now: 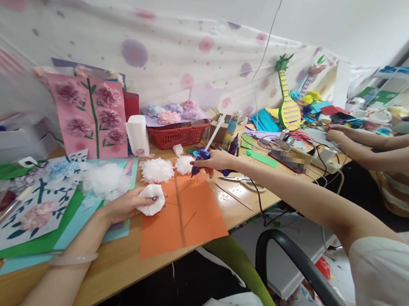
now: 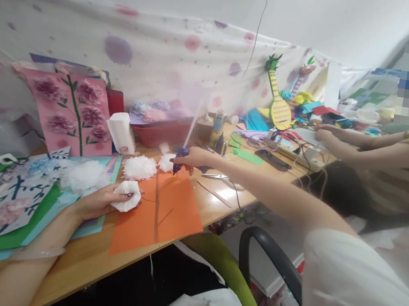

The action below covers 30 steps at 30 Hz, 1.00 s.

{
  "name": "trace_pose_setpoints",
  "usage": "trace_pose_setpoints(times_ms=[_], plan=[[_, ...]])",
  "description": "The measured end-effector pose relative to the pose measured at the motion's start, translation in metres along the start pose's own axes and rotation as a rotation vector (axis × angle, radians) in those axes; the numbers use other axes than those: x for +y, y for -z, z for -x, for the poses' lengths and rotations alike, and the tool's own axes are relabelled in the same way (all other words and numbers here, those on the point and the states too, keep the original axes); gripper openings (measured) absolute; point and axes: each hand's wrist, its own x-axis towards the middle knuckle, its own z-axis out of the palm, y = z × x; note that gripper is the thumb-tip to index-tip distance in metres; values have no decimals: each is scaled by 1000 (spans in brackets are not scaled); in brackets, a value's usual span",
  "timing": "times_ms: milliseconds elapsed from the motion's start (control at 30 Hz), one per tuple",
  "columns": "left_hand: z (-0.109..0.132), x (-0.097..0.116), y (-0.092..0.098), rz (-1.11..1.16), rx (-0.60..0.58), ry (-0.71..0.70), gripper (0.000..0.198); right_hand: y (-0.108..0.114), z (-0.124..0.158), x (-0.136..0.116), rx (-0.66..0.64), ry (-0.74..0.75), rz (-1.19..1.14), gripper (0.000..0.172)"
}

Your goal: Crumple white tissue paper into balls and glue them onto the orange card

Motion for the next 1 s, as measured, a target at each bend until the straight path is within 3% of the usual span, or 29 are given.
trace_pose_setpoints(times_ms=[267, 1000], plan=[[0, 0, 0, 47, 47, 7, 47, 3, 0, 10, 29, -83, 3, 61], [-1, -1, 1, 12, 20, -19, 45, 2, 3, 20, 10, -37, -29, 62]])
